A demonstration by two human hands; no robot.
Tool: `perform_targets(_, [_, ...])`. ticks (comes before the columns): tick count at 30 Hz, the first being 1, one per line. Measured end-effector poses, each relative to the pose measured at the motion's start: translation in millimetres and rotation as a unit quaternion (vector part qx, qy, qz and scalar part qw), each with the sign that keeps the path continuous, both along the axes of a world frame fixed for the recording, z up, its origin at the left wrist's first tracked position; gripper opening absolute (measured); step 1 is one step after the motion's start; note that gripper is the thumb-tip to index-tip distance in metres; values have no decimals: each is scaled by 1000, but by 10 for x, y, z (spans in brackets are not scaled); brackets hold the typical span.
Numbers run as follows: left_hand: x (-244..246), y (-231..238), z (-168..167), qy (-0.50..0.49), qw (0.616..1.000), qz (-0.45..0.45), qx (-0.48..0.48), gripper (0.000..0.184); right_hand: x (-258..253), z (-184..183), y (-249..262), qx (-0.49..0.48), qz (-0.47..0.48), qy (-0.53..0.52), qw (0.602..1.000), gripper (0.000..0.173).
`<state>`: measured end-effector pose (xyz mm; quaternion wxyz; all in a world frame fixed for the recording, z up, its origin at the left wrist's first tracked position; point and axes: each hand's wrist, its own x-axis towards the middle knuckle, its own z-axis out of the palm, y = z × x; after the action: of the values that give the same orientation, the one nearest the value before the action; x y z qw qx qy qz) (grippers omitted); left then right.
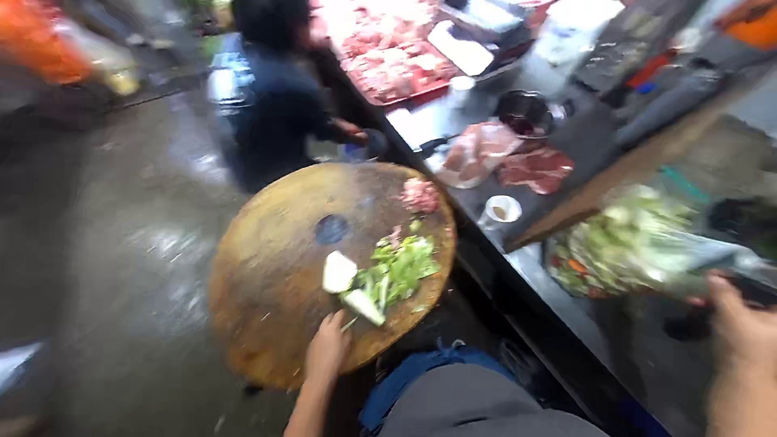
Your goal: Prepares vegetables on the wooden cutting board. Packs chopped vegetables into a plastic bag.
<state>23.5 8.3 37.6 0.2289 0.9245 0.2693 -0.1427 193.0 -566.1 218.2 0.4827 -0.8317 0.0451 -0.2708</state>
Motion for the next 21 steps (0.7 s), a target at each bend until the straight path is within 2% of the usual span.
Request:
perform_targets(2, [-3, 73, 68, -64, 996, -26, -65, 33, -93, -6, -83, -60, 33, -6, 998, 74])
perform_targets(5, [273, -60, 507, -103, 971, -23, -215, 37, -129, -104, -302, -49, 58, 2, 997, 65])
perform_targets(7, [656, -417, 953, -133, 937, -67, -317, 38, -137, -133, -407, -15, 71, -13, 997, 57])
perform_targets(9, [1138, -966, 1396, -174, 903, -163, -356, 40, -138, -141, -499, 1, 95, -29, 995, 49])
perform_targets(13, [2134, -2429, 2075, -287, 810, -385, -336, 28, -126, -208, -680, -12, 144, -65, 987, 37])
perform_targets(16, [2779, -3491, 2315, -334, 744, -507, -279, 23, -109, -233, -733, 29, 163, -90, 982, 36])
perform_targets(18, [3075, -4093, 2420, -300, 727, -575, -225, 17, -81, -234, -745, 64, 166, -102, 979, 38])
perform_targets(21, [3384, -4668, 2309, -164, 722, -663, -114, 20, -22, -234, -747, 106, 173, -112, 973, 40])
